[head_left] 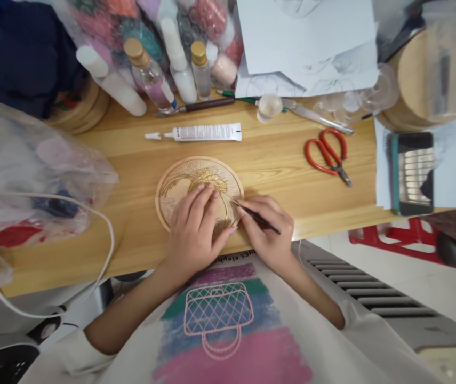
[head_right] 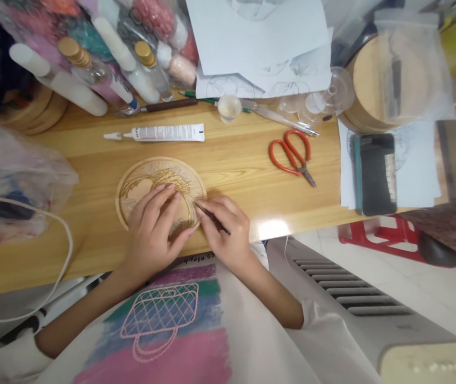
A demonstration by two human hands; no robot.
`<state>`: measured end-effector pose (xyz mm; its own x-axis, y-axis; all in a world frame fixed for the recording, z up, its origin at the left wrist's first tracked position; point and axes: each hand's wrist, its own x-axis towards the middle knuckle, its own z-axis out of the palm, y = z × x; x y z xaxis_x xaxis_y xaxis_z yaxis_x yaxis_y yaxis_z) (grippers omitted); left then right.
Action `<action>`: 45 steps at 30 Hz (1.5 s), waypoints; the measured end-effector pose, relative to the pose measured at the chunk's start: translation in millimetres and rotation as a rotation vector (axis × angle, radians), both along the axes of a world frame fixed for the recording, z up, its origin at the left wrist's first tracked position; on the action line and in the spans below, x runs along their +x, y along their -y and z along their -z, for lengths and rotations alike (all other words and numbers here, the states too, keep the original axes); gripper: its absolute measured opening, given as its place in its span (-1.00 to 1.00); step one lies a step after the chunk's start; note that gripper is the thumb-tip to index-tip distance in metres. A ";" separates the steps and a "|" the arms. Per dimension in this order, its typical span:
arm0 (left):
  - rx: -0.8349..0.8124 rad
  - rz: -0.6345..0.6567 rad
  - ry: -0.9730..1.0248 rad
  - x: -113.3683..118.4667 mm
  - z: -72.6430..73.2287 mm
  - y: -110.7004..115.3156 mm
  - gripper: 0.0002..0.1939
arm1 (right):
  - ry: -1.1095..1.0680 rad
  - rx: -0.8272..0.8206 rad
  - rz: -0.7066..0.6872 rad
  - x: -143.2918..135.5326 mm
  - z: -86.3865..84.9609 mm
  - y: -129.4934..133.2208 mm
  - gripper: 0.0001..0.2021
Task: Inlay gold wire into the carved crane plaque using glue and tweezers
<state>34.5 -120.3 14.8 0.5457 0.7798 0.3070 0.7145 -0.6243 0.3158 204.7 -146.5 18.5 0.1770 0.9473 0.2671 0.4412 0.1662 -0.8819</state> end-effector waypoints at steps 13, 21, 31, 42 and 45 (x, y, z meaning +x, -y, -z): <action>-0.005 -0.009 0.008 1.0 -0.6 1.3 -0.44 | 0.004 -0.020 0.027 1.5 4.1 0.8 -0.81; -0.036 -0.012 0.025 -0.2 0.3 2.1 -0.46 | 0.012 -0.020 0.035 0.4 2.9 0.3 -0.82; 0.042 0.000 -0.033 1.8 -2.6 0.9 -0.55 | -0.006 -0.006 0.028 0.9 3.5 0.1 -0.80; 0.067 0.004 -0.069 3.0 -2.6 0.3 -0.51 | -0.028 -0.026 0.067 3.1 0.2 0.8 -0.83; 0.069 0.004 -0.086 3.3 -2.9 0.0 -0.49 | -0.023 -0.017 0.052 1.5 0.3 -0.4 -0.83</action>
